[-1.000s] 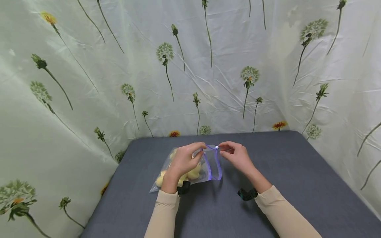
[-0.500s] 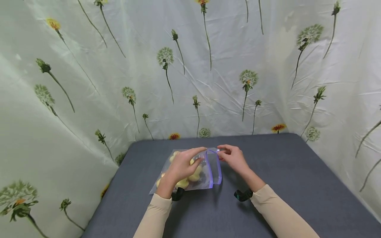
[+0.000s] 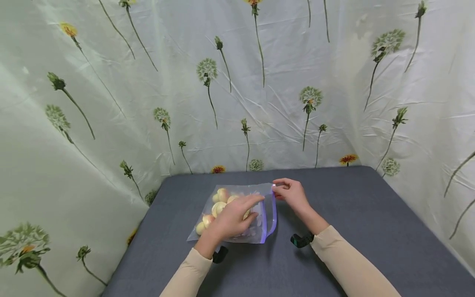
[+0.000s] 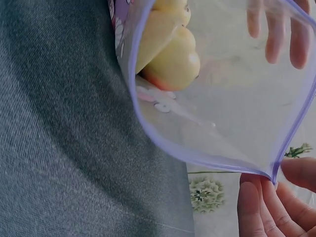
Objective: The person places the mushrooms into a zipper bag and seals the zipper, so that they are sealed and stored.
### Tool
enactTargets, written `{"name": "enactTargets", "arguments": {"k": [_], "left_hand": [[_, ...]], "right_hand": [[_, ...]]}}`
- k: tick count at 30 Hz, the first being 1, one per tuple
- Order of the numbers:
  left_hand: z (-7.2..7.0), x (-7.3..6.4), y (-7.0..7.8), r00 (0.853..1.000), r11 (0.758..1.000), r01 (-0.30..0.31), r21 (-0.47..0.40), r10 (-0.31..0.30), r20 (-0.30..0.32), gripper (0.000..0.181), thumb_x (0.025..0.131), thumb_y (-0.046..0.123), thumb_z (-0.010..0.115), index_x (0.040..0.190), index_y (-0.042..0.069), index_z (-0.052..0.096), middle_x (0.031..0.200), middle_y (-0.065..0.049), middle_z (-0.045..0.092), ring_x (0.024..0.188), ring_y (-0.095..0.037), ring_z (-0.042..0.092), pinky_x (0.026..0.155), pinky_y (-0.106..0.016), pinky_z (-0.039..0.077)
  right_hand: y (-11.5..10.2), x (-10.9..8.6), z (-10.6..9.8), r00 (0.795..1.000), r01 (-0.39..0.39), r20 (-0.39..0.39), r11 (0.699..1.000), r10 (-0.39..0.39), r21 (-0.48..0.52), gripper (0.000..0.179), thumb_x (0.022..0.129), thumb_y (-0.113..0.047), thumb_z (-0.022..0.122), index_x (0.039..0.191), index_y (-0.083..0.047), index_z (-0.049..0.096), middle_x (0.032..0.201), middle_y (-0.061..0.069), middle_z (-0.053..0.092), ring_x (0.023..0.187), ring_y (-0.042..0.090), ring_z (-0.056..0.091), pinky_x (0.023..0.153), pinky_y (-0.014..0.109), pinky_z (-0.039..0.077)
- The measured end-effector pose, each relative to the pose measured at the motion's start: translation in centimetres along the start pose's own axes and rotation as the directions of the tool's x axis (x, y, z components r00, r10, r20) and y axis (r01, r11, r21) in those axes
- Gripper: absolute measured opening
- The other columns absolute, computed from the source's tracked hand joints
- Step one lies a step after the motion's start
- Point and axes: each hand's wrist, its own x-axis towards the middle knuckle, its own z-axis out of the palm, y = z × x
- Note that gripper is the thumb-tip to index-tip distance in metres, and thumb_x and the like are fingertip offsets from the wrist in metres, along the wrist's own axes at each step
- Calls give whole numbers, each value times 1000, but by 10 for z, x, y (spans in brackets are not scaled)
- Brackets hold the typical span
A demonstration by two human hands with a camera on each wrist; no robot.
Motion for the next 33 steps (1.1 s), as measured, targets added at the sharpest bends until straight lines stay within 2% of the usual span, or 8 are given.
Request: {"name": "enactTargets", "arguments": {"k": [5,8,13,15,20,22,28,33], "left_hand": [[9,0,5,997,999,-13,35,10,74,48,95,14,69,141,6,56,135,-5,61,127,-21,56,106,-39,42],[15,0,8,990,998,-22,59,13,137,48,94,14,69,140,7,56,136,-6,61,129,-22,55,108,-40,41],[27,-1,12,961,992,-29,122,-6,276,49,98,22,66,143,9,54,142,-7,57,134,-27,49,110,-44,38],[31,-2,12,951,988,-40,149,-8,311,49,99,24,65,144,9,54,144,-7,55,136,-29,48,110,-45,38],[37,-5,14,939,982,-52,182,-14,344,52,98,27,65,146,9,52,146,-9,52,137,-32,46,111,-47,36],[39,-7,14,935,981,-45,189,-25,353,53,99,29,64,147,9,51,148,-10,51,138,-33,44,111,-48,35],[41,-9,14,924,980,-44,196,-35,381,54,100,31,63,148,9,50,150,-11,48,139,-34,42,112,-49,34],[37,2,9,925,983,-65,174,-5,379,45,99,29,64,140,10,59,142,-8,56,134,-27,49,111,-41,37]], "right_hand": [[3,5,1,1000,15,16,1000,-15,-4,37,92,-7,74,126,1,65,96,16,74,85,26,72,80,45,57],[4,8,1,999,34,32,999,-33,-3,40,90,-4,75,128,2,63,96,16,74,86,25,72,79,43,58],[3,10,1,997,57,44,998,-57,-2,43,89,-1,75,130,-1,63,97,18,73,85,25,71,80,47,57],[-7,6,1,997,54,58,999,-54,-1,44,89,1,74,131,1,62,99,23,72,87,29,71,81,51,56],[-8,8,4,997,50,57,998,-48,-24,43,89,2,74,130,1,63,96,20,73,85,28,71,75,41,59],[0,13,4,997,56,48,998,-54,-31,42,89,1,74,130,0,63,94,15,73,82,23,71,70,34,59],[0,13,4,997,50,58,999,-50,-14,43,89,1,74,130,4,63,95,17,73,82,22,71,72,36,59],[0,14,3,998,43,57,999,-42,-12,38,89,0,75,126,2,66,98,19,72,83,22,71,75,42,59]]}}
